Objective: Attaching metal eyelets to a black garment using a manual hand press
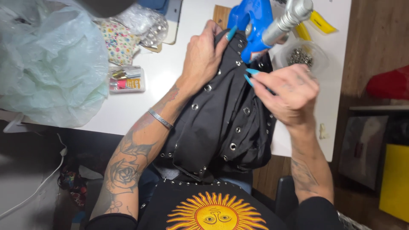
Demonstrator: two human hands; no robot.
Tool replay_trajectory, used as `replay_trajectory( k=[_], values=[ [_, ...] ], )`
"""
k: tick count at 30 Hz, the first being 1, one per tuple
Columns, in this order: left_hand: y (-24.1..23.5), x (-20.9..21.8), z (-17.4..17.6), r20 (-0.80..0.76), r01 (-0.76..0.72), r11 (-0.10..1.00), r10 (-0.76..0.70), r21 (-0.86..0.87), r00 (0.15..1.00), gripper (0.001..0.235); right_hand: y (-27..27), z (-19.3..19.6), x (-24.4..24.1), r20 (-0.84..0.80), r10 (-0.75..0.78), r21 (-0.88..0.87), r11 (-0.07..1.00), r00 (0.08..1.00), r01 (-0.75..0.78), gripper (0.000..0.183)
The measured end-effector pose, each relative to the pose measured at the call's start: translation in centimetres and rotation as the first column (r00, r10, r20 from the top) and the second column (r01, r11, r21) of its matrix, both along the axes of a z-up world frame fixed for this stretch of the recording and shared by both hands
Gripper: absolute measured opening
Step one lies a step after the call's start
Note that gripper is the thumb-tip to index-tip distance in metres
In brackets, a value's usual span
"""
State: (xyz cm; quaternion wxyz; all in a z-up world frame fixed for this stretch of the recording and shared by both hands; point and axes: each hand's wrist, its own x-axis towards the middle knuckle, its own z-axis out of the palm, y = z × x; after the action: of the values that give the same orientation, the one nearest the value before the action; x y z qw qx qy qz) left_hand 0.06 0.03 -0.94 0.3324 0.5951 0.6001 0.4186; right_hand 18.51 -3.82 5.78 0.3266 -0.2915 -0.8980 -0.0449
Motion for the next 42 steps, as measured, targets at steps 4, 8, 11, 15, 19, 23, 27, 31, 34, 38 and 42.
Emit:
replay_trajectory(
  k=[4,8,11,15,19,23,27,31,34,38,42],
  values=[
    [-0.1,0.1,-0.1,-0.001,-0.007,0.998,0.007,0.057,1.0,0.028,-0.7,0.6,-1.7,0.198,-0.019,0.356,0.933,0.98,-0.054,0.006],
    [-0.2,0.0,0.3,0.04,0.007,1.0,-0.006,-0.013,0.999,0.025,0.0,-0.6,-1.5,0.271,-0.058,0.27,0.963,0.961,-0.018,0.022],
    [0.1,-0.1,-0.4,-0.009,-0.011,0.999,0.011,0.053,1.0,0.025,1.0,-1.2,-0.9,0.211,-0.035,0.169,0.986,0.977,-0.001,0.016],
    [0.1,-0.2,-0.1,0.008,-0.028,0.998,0.028,0.057,1.0,0.028,1.8,-2.3,-1.0,0.182,0.013,0.113,0.993,0.983,-0.034,0.028],
    [-0.1,-0.2,-0.3,0.013,-0.005,1.0,0.005,0.012,1.0,0.029,1.7,-2.3,-1.6,0.297,-0.137,0.307,0.951,0.945,0.041,0.025],
    [0.0,-0.1,-0.4,0.025,0.0,0.999,-0.001,0.041,1.0,0.029,1.8,-1.3,-2.0,0.409,-0.237,0.445,0.895,0.881,0.034,0.02],
    [0.0,-0.2,-0.4,0.031,-0.006,1.0,0.005,0.024,1.0,0.026,2.2,-1.4,-2.1,0.365,-0.17,0.428,0.904,0.915,-0.003,0.012],
    [0.0,-0.2,-0.6,0.025,-0.007,1.0,0.006,0.017,1.0,0.025,2.3,-1.3,-2.4,0.321,-0.105,0.454,0.889,0.941,-0.056,0.006],
    [0.0,-0.2,-0.5,0.018,-0.004,1.0,0.004,0.012,1.0,0.025,2.2,-0.8,-2.4,0.308,-0.01,0.453,0.881,0.951,-0.137,0.008],
    [0.0,-0.2,-0.1,0.023,-0.001,1.0,0.001,-0.008,1.0,0.027,1.4,-0.5,-1.7,0.145,0.211,0.345,0.905,0.967,-0.249,0.005],
    [0.0,-0.2,-0.1,0.02,-0.003,1.0,0.002,0.023,1.0,0.028,2.3,-4.8,1.0,-0.106,0.176,0.295,0.945,0.979,-0.138,0.02]
  ],
)
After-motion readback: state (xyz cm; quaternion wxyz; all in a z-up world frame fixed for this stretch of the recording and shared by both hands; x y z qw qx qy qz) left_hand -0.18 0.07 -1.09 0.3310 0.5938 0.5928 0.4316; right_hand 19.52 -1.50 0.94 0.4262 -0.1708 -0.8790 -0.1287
